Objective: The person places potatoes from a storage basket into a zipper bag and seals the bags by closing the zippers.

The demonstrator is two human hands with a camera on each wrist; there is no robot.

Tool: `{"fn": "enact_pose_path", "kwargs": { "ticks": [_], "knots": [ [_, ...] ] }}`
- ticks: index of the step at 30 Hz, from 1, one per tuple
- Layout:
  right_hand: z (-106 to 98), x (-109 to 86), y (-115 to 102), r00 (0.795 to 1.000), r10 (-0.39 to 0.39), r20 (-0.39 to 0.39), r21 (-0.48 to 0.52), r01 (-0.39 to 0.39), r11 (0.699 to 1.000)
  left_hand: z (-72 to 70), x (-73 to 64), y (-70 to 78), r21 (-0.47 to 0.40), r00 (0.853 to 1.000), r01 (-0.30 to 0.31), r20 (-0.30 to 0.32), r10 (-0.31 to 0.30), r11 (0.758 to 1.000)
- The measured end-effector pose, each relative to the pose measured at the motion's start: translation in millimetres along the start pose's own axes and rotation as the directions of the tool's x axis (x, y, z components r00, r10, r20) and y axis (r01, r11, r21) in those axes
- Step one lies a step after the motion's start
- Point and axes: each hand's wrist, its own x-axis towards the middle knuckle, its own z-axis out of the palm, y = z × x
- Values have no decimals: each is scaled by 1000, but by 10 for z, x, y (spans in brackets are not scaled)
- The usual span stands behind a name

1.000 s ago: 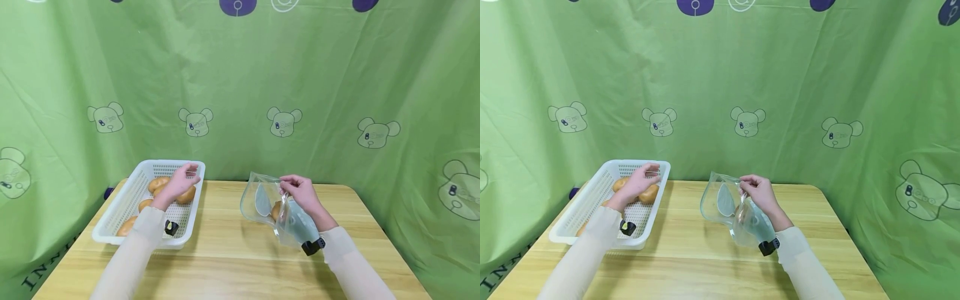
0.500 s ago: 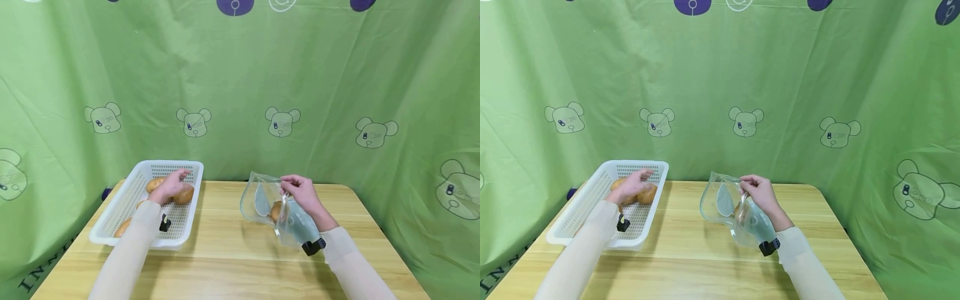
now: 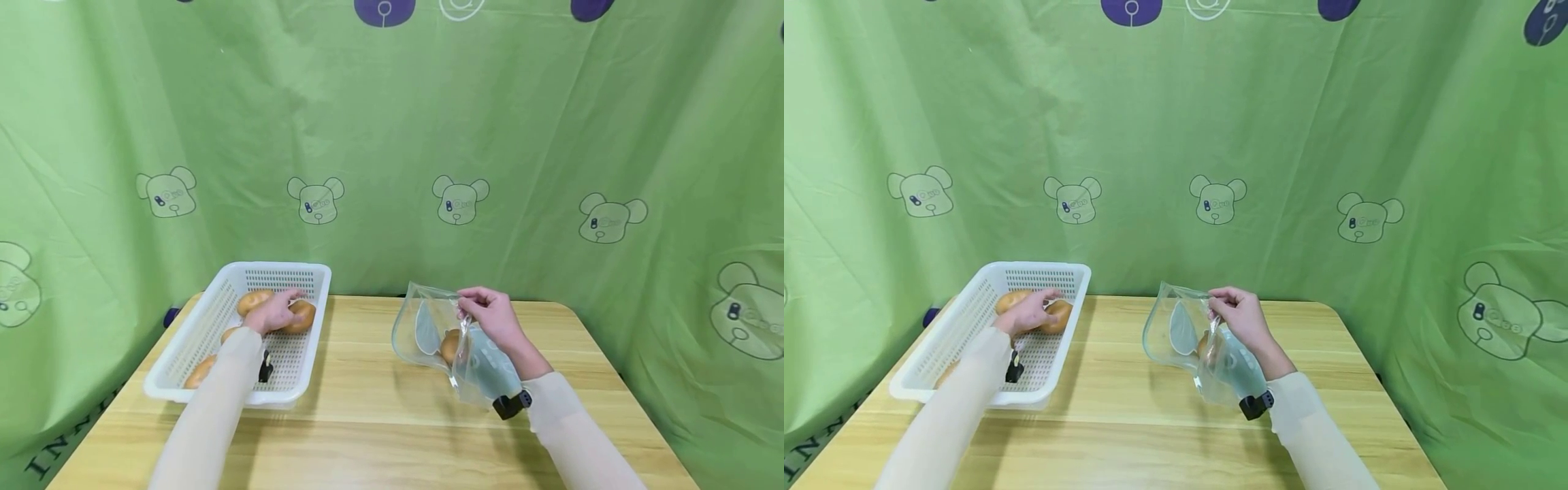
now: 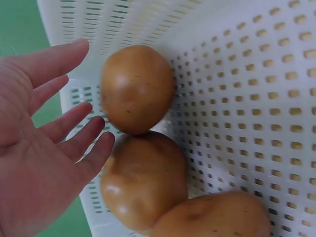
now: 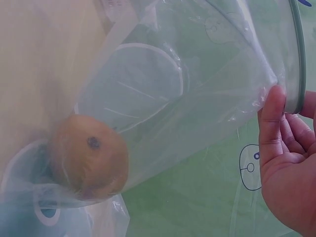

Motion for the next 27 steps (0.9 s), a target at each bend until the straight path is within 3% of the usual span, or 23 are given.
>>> {"fn": "enact_pose_path", "kwargs": {
  "ticks": [6,11,16,27],
  "knots": [
    [-1,6,11,1000,0,-3,5,0,1000,26,-20,-52,90,1000,-1,-2,1,996],
    [16,2,2,1000,6,-2,4,-6,1000,69,-8,-81,73,999,33,-7,-32,997],
    [22,0,-3,1000,5,0,0,-5,1000,118,15,-121,117,1000,-6,-7,7,993],
    [7,3,29,1000,-1,-9,-1,1,1000,132,29,-142,198,1000,-8,8,6,980]
  ]
}}
